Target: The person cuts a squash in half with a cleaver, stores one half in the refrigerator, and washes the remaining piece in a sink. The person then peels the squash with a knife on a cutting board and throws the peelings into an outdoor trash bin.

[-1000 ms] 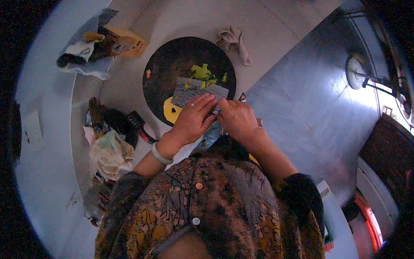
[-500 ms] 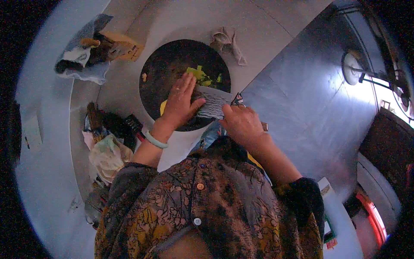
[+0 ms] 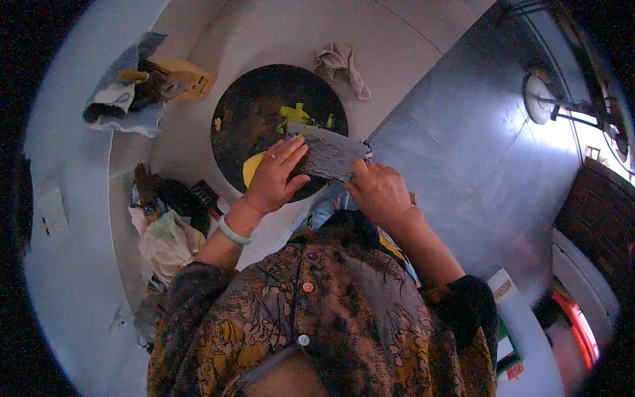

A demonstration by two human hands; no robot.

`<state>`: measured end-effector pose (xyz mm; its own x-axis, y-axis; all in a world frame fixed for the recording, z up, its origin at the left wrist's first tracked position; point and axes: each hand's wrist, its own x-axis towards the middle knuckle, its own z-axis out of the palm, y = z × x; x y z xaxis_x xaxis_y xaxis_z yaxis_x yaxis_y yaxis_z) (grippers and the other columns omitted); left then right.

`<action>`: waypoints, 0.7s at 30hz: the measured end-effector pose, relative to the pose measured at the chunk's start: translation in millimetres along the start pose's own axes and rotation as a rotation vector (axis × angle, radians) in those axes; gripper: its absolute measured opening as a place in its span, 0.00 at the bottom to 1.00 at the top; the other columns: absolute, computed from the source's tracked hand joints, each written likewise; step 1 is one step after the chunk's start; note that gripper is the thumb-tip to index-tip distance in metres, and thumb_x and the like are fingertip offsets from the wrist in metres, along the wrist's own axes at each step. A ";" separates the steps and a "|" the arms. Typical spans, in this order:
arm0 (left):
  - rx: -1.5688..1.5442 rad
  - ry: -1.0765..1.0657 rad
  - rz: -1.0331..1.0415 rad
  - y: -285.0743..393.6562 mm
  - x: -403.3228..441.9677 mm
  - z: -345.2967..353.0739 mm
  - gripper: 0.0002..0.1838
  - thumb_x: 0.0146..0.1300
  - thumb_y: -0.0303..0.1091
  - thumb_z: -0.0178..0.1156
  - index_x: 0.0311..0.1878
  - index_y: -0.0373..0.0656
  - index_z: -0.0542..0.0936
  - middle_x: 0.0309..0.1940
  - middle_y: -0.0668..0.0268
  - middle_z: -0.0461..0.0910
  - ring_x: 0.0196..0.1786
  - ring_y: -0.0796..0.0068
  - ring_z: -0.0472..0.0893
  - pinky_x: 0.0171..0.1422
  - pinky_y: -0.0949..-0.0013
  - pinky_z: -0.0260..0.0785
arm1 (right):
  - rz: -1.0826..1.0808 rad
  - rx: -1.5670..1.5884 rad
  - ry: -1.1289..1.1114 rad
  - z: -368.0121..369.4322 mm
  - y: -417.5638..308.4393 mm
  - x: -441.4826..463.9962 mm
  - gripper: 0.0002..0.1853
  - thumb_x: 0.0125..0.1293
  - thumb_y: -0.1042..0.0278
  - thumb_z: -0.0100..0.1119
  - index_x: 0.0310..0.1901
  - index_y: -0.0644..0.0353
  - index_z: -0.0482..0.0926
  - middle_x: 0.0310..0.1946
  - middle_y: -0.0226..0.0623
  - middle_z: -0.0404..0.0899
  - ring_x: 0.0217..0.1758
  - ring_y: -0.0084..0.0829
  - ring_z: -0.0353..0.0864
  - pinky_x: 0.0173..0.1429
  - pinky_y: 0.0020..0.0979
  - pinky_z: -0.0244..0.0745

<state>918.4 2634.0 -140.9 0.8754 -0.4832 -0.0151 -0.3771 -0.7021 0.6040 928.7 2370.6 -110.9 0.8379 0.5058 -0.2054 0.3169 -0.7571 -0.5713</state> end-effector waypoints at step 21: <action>0.077 0.100 -0.196 -19.8 28.0 12.8 0.34 0.70 0.55 0.52 0.66 0.35 0.70 0.66 0.48 0.69 0.71 0.52 0.66 0.77 0.51 0.51 | -0.105 -0.081 -0.100 -25.5 -5.7 -8.1 0.13 0.59 0.64 0.65 0.36 0.60 0.72 0.28 0.43 0.79 0.32 0.48 0.80 0.37 0.46 0.75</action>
<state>946.5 2627.7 -163.5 0.9583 -0.2821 -0.0454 -0.2153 -0.8174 0.5343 931.5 2360.2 -85.7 0.7513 0.6193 -0.2280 0.4386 -0.7267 -0.5287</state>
